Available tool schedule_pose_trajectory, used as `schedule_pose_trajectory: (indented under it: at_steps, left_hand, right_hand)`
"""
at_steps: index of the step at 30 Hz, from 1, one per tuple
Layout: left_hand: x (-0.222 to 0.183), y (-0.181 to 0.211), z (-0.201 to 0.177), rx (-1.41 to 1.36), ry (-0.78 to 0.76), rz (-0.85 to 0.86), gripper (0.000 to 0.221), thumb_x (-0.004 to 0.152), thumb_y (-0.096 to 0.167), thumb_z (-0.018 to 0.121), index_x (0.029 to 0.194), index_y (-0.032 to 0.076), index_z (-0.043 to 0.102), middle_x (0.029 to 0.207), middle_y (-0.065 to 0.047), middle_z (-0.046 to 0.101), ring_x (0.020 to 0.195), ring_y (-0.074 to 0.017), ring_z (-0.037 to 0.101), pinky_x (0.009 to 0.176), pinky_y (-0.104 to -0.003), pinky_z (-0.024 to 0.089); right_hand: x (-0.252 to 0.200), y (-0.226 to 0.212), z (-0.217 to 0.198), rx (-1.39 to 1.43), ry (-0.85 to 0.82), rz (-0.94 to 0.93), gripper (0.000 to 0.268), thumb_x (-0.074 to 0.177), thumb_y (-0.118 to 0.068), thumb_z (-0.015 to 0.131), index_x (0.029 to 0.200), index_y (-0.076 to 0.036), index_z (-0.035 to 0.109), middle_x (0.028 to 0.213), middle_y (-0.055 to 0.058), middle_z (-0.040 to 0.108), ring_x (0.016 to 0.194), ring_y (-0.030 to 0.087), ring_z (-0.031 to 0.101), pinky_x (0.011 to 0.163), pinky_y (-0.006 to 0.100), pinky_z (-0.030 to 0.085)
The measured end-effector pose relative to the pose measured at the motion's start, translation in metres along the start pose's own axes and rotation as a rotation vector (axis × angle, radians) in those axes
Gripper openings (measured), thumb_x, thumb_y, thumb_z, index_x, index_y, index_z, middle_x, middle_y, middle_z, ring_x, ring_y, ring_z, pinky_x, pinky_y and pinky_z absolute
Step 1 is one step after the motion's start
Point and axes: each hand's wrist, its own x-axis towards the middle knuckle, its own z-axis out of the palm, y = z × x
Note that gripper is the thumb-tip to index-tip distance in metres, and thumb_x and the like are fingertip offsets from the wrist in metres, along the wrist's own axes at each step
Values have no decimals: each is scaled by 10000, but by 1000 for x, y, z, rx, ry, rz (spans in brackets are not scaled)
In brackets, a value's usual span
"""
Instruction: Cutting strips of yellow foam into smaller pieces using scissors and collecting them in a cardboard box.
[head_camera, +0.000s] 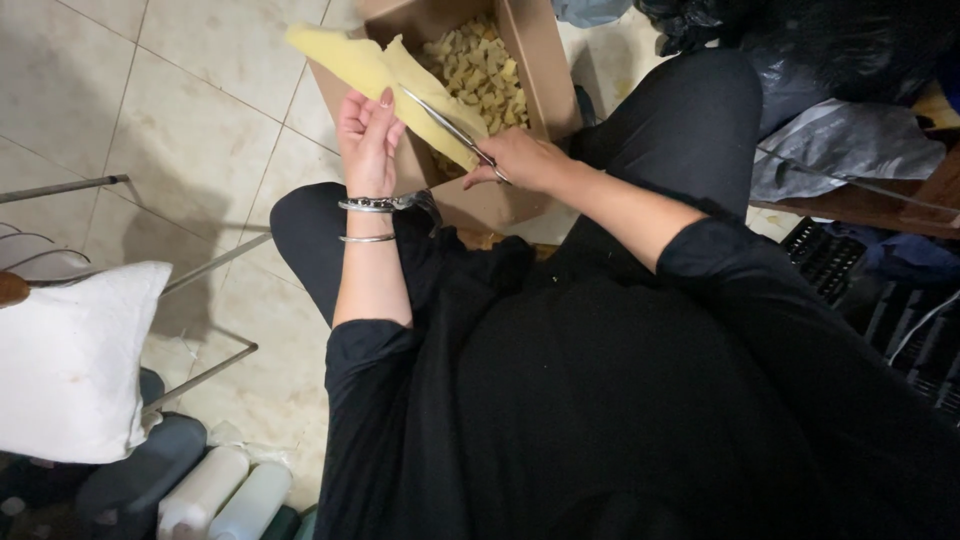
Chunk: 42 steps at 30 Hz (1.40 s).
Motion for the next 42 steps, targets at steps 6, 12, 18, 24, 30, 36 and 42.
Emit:
schedule_pose_trajectory:
  at_steps: [6, 12, 18, 24, 30, 36, 42]
  left_hand:
    - [2, -8, -11, 223, 33, -67, 250, 914, -117, 670, 1149, -37, 638, 972, -138, 747, 1033, -170, 725, 692, -170, 597]
    - [-14, -2, 27, 402, -156, -136, 240, 929, -58, 689, 1163, -24, 651, 999, -132, 776, 763, -107, 712, 677, -187, 579]
    - [-17, -7, 29, 307, -173, -170, 245, 933, -63, 694, 1169, -12, 648, 961, -96, 764, 685, -70, 626, 617, -164, 492]
    - [-17, -4, 24, 225, -194, -189, 247, 961, -44, 671, 1202, -16, 625, 1053, -129, 753, 821, -114, 695, 717, -187, 554]
    - [-15, -12, 22, 146, -63, -237, 505, 907, 140, 746, 1347, 16, 530, 1117, -107, 660, 965, -186, 669, 859, -284, 575]
    - [-12, -19, 20, 53, -124, -187, 309, 989, 118, 684, 1265, 39, 569, 1034, -58, 683, 908, -127, 673, 848, -280, 582]
    - [-10, -16, 19, -3, -120, -172, 337, 960, 141, 723, 1265, 65, 602, 1063, -87, 704, 978, -219, 721, 908, -357, 606]
  right_hand:
    - [-1, 16, -2, -35, -48, -27, 654, 909, -628, 676, 807, 18, 650, 658, 166, 643, 533, 350, 592, 573, 449, 474]
    - [-4, 25, -4, -7, -43, -57, 665, 892, -695, 595, 1035, -46, 582, 843, 146, 687, 702, 375, 654, 670, 471, 514]
    - [-1, 20, 5, -17, -40, 49, 588, 903, -682, 592, 1043, -111, 573, 859, 113, 708, 774, 338, 690, 710, 474, 520]
    - [-10, -5, -4, 116, 123, -47, 406, 887, -442, 780, 956, -90, 589, 654, 78, 635, 565, 272, 621, 560, 389, 474]
    - [-9, -7, 2, 74, 95, -15, 487, 862, -488, 797, 915, -37, 621, 645, 83, 675, 527, 244, 628, 526, 359, 486]
    - [-3, 10, 14, 312, 5, -113, 239, 952, -213, 725, 891, -53, 558, 803, 37, 697, 672, 161, 636, 595, 282, 491]
    - [-5, 4, -4, 191, 12, -172, 368, 877, -373, 807, 855, -87, 577, 802, 20, 659, 684, 199, 608, 668, 323, 484]
